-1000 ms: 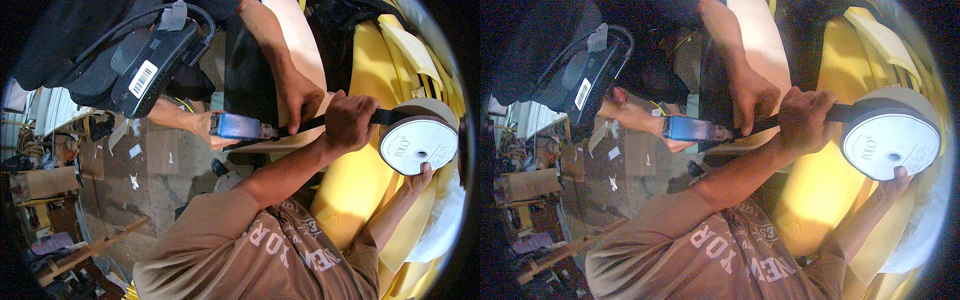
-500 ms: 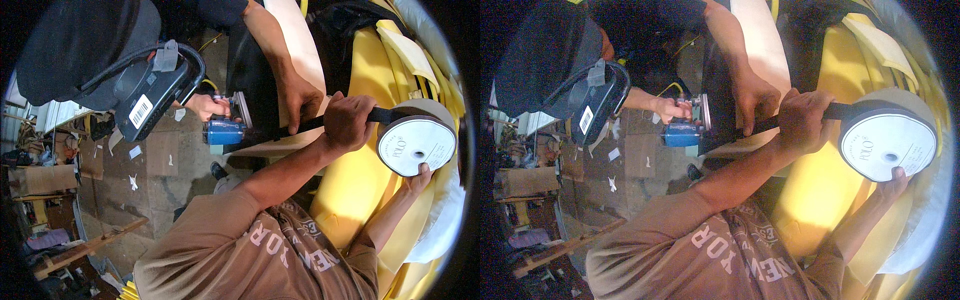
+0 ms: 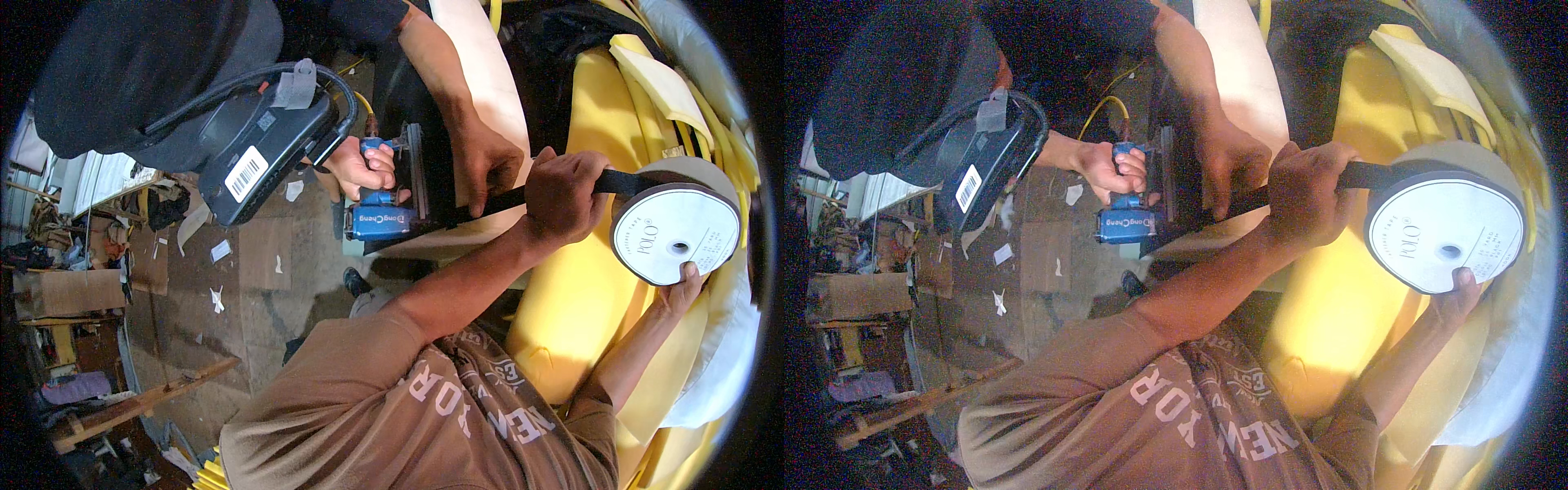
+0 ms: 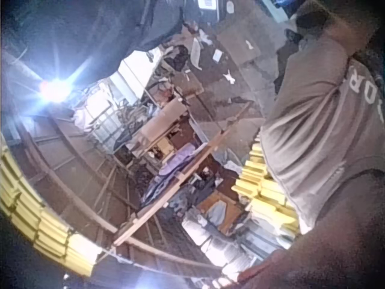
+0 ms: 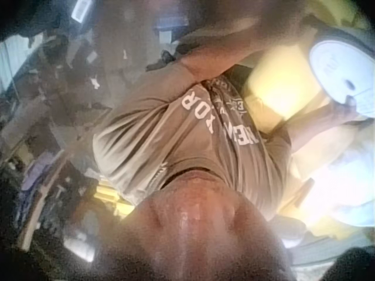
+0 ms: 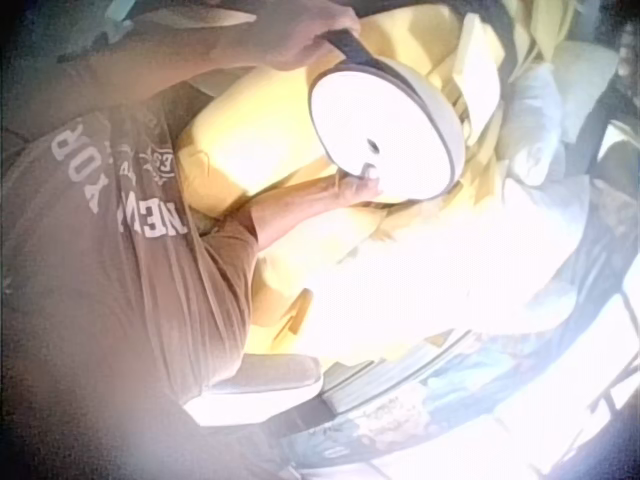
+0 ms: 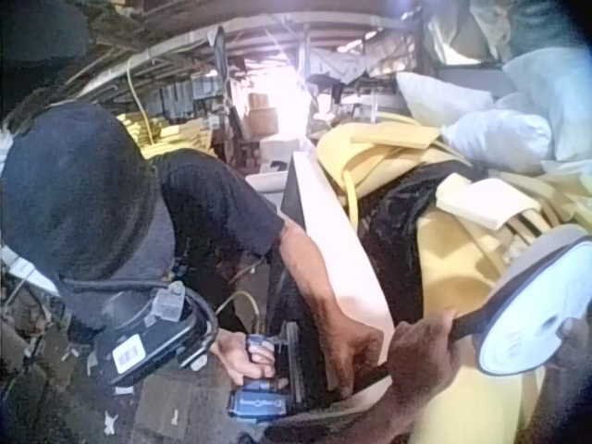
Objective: The person holds a roll of black tape and positions it along the edge of a white upholstered seat while a coworker uses a staple gun to attach the tape. The person then uses scissors to cut a piece of black fabric on the seat surface.
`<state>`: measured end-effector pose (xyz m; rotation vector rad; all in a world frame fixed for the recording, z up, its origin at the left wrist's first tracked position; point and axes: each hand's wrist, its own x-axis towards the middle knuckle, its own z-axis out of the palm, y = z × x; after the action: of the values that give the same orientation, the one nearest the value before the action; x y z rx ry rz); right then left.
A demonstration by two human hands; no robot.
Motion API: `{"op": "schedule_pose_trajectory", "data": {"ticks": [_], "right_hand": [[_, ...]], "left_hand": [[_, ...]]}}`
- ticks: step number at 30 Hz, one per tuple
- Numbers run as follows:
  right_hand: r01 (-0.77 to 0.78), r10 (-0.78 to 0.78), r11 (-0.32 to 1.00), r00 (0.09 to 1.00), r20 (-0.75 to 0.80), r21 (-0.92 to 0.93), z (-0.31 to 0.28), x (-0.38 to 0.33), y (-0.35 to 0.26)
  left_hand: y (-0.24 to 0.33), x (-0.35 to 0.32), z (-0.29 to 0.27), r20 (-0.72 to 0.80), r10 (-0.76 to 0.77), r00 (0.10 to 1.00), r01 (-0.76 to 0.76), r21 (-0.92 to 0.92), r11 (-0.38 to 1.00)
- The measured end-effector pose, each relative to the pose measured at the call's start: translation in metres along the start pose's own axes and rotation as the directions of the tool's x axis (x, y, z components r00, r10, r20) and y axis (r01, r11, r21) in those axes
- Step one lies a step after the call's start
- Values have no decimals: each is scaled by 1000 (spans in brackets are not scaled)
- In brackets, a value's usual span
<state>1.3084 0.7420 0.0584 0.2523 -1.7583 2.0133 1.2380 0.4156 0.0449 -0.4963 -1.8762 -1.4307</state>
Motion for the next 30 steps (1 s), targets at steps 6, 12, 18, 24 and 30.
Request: {"op": "schedule_pose_trajectory", "data": {"ticks": [6, 12, 18, 24, 30], "right_hand": [[1, -1, 1000, 1000, -14, 12, -8, 0, 2], [30, -30, 999, 999, 17, -24, 6, -1, -8], [15, -15, 999, 1000, 5, -33, 5, 1, -18], [0, 0, 1000, 1000, 1, -30, 20, 13, -29], [30, -31, 998, 999, -20, -46, 30, 18, -28]], "left_hand": [[1, -1, -2, 20, 26, 999, -25, -13, 1000], [5, -1, -1, 18, 37, 999, -37, 4, 999], [13, 5, -4, -6, 24, 1000, -24, -16, 1000], [15, 20, -10, 7, 3, 1000, -3, -21, 1000], [13, 26, -14, -16, 1, 1000, -1, -23, 1000]]}}
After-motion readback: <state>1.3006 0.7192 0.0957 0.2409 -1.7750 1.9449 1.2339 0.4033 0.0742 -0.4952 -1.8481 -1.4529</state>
